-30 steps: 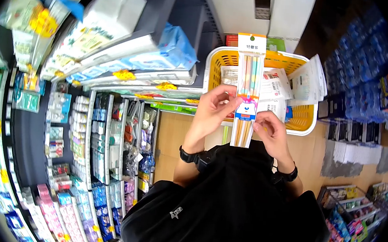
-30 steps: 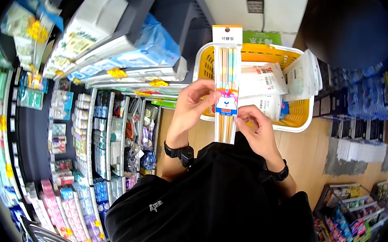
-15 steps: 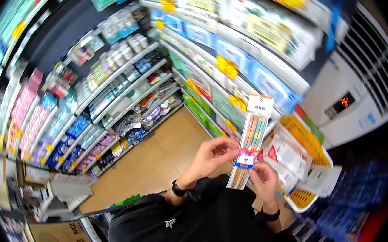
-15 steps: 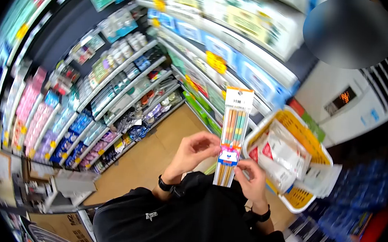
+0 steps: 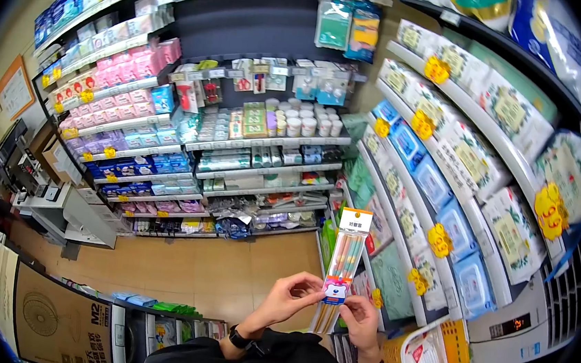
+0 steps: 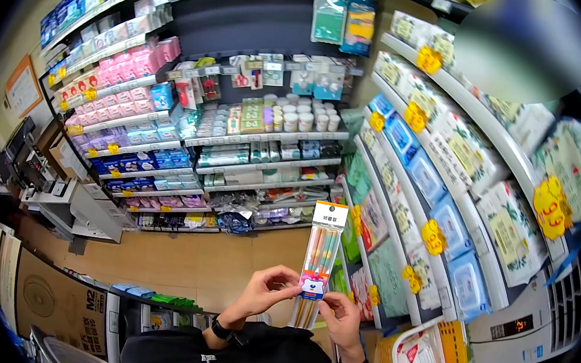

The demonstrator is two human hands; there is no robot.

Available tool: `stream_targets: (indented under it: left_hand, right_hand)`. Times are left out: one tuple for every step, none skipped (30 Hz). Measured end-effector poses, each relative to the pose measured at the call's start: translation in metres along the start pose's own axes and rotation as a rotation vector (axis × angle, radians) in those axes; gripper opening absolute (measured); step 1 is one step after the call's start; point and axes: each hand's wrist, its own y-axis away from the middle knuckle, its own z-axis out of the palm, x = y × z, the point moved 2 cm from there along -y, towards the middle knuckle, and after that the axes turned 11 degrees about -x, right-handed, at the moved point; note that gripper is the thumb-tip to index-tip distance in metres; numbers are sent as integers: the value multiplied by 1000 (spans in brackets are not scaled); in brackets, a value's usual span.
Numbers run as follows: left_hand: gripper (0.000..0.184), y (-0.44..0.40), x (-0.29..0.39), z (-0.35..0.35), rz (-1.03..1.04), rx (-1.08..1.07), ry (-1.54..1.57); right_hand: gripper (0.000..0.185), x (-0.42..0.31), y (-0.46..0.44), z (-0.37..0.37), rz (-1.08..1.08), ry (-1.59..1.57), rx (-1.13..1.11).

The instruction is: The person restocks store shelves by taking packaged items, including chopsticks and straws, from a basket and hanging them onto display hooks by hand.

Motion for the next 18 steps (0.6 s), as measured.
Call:
stream_targets:
  left_hand:
    - [24, 4, 2, -14, 17, 10, -35]
    - [24, 6, 4, -26, 24, 16, -38]
    - [24, 8, 6, -39, 19, 24, -43]
    - [25, 10, 9, -51, 14, 30, -47]
    - [25, 11, 12, -61, 21, 33, -49]
    - [25, 12, 15, -71, 19, 55, -61]
    - [25, 12, 18, -79, 17, 76, -73]
    - [25, 11, 19, -87, 33, 77, -74]
    - [25, 10, 18, -95, 33, 82, -73]
    - [25, 9, 16, -101, 28, 87, -69]
    - [25, 6, 12, -107, 38, 85, -56]
    - [25, 3, 11, -112, 45, 80, -53]
    - [25, -2, 10, -116, 31, 96, -40]
    - [25, -7, 7, -120, 17, 113, -26]
    - [25, -13, 5, -124, 23, 107, -23]
    - [26, -19, 3, -128, 37, 118, 8]
    - [26, -26, 1, -132, 51, 130, 39]
    - [26, -33, -2, -136, 53, 128, 39]
  right_hand:
    - [16, 2, -12, 11, -21, 7, -18]
    - [16, 4, -24, 21, -26, 9, -27]
    - [16, 6, -35, 31, -31, -11, -34]
    - [16, 9, -46, 40, -37, -32, -40]
    - [16, 13, -55, 47, -47, -6, -42]
    - [16, 15, -62, 55, -52, -2, -47]
    - [16, 16, -67, 63, -29, -6, -32]
    - [16, 17, -75, 69, -12, -5, -19]
    - [17, 20, -80, 74, -10, -28, -10]
    - [17, 22, -85, 78, -13, -50, -10]
    - [18, 22, -89, 81, -9, -66, -7]
    - [19, 22, -94, 84, -5, -84, -3]
    - [19, 23, -97, 85, -10, -77, 0]
    - [20, 26, -100, 84, 12, -75, -22]
    - [21, 30, -103, 83, 35, -73, -44]
    - [21, 36, -106, 78, 32, -67, -41]
    - [22, 45, -108, 72, 75, -47, -65]
    - [24, 48, -114, 69, 117, -30, -89]
